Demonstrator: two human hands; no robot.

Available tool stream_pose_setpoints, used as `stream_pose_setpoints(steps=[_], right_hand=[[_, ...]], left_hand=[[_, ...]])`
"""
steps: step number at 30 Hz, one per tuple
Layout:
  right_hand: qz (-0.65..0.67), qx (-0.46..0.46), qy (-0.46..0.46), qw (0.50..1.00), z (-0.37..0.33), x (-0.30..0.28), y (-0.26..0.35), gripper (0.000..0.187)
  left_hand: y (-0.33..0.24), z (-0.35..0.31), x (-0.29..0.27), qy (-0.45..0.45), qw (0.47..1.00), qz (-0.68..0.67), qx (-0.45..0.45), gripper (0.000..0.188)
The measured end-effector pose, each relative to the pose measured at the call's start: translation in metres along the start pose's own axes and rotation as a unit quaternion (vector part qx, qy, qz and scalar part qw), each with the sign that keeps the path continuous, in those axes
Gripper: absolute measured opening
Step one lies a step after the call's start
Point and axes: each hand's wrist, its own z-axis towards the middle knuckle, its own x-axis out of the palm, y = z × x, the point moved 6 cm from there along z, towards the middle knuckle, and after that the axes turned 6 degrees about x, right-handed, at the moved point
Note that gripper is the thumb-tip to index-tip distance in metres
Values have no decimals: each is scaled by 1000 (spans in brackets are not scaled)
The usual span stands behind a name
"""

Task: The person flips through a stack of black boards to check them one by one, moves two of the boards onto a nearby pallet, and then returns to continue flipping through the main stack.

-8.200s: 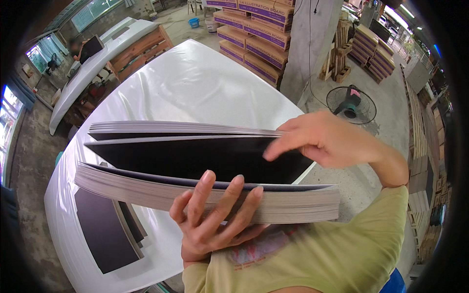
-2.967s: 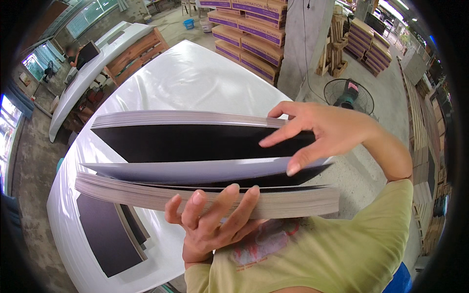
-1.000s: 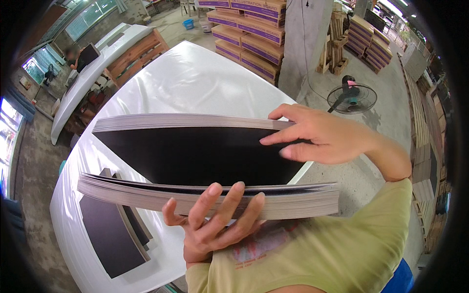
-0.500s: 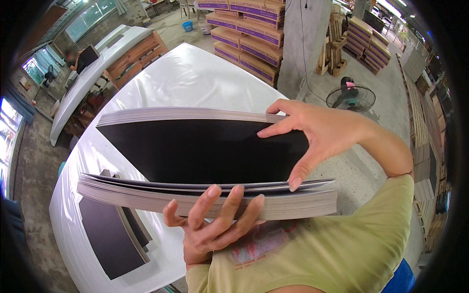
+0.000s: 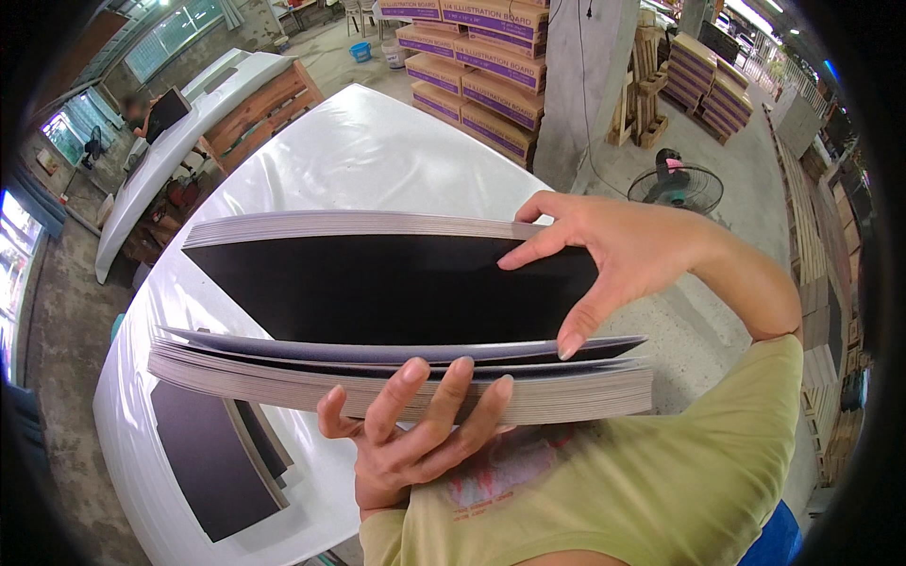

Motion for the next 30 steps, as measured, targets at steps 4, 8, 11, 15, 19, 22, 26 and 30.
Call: stream_pose_setpoints(steps=[4,8,11,15,19,22,26,30], right_hand=[[39,-11,-5,999,1,0,-3,87],[54,-32,-5,998,1,-2,-2,66],[111,-81,3,990,-1,-3,3,44],[60,-62,-18,996,-11,-1,10,29],[47,-67,-33,996,-10,4,12,37],[-1,-61,-39,997,-14,8,14,68],[-36,-75,-48,995,-11,8,12,92],[-14,-54,-23,998,-7,6,8,90]], left_hand=[[-1,-1,0,-8,1000,-3,4,26],[1,0,1,13,999,-38,-30,29],[0,-2,-1,24,998,-43,-42,30],[0,0,1,36,997,-48,-45,32],[1,2,0,54,996,-46,-57,32],[1,4,2,44,997,-35,-54,26],[0,6,4,30,998,-32,-55,27],[0,5,4,40,998,-29,-47,28]])
